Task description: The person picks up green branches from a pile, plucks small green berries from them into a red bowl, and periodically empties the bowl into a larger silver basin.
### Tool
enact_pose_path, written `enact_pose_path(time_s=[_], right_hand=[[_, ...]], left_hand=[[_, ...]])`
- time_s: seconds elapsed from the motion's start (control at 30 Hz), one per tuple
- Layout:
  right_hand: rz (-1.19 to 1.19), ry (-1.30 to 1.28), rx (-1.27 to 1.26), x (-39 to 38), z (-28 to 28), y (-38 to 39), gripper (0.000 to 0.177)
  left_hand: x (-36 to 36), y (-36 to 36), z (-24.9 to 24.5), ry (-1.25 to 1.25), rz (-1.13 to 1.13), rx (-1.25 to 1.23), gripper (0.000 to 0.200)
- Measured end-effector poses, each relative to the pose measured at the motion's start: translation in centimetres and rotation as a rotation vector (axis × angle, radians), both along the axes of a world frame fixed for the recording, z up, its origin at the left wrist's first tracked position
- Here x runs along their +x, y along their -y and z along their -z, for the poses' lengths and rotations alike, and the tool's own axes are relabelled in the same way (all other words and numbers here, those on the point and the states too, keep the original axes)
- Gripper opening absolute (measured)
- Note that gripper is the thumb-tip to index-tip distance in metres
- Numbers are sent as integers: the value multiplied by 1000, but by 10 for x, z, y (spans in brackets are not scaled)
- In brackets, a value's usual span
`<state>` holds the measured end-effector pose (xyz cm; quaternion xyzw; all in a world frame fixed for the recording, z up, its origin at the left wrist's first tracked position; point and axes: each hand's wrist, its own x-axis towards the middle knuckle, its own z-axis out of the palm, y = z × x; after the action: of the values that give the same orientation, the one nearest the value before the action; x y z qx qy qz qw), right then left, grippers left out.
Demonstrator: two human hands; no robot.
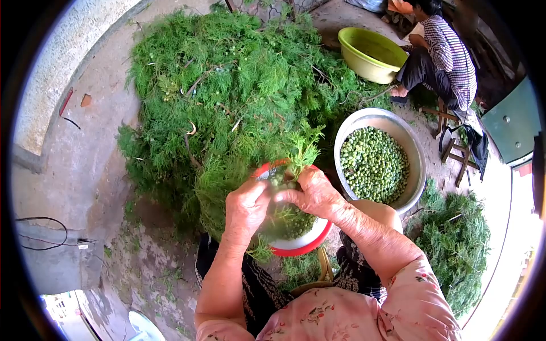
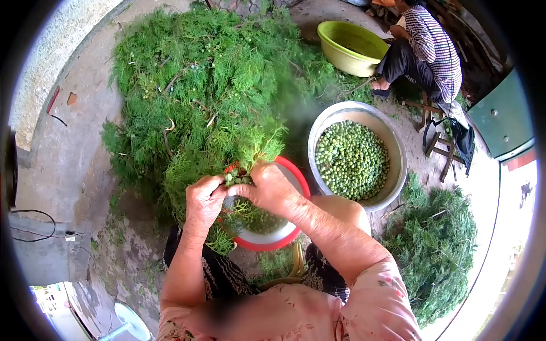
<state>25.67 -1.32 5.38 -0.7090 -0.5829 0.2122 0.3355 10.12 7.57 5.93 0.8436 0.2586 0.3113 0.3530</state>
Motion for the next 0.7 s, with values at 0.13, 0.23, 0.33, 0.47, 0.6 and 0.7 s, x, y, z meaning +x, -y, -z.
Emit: enact_pose_path(time_s=[0.13,0.23,0.33,0.47,0.6,0.7], right_hand=[[-2,-24,25,-6,-8,1,54],[-7,-8,-60,-7,-15,2,47],[-26,-119,106,-6,-3,0,41],[-8,-323,21,-6,-9,3,34],[-40,-569,-129,-2,-1,5,30],[-5,-746,-250,-4,-5,6,27]], left_hand=[[-3,-4,4,-35,-35,75,17],[-4,-5,3,-42,-37,107,17],[-4,-6,0,-56,-41,105,17],[-3,-7,0,-39,-37,81,15],[-3,-8,4,-58,-48,42,13],[-2,-13,6,-69,-63,10,11]])
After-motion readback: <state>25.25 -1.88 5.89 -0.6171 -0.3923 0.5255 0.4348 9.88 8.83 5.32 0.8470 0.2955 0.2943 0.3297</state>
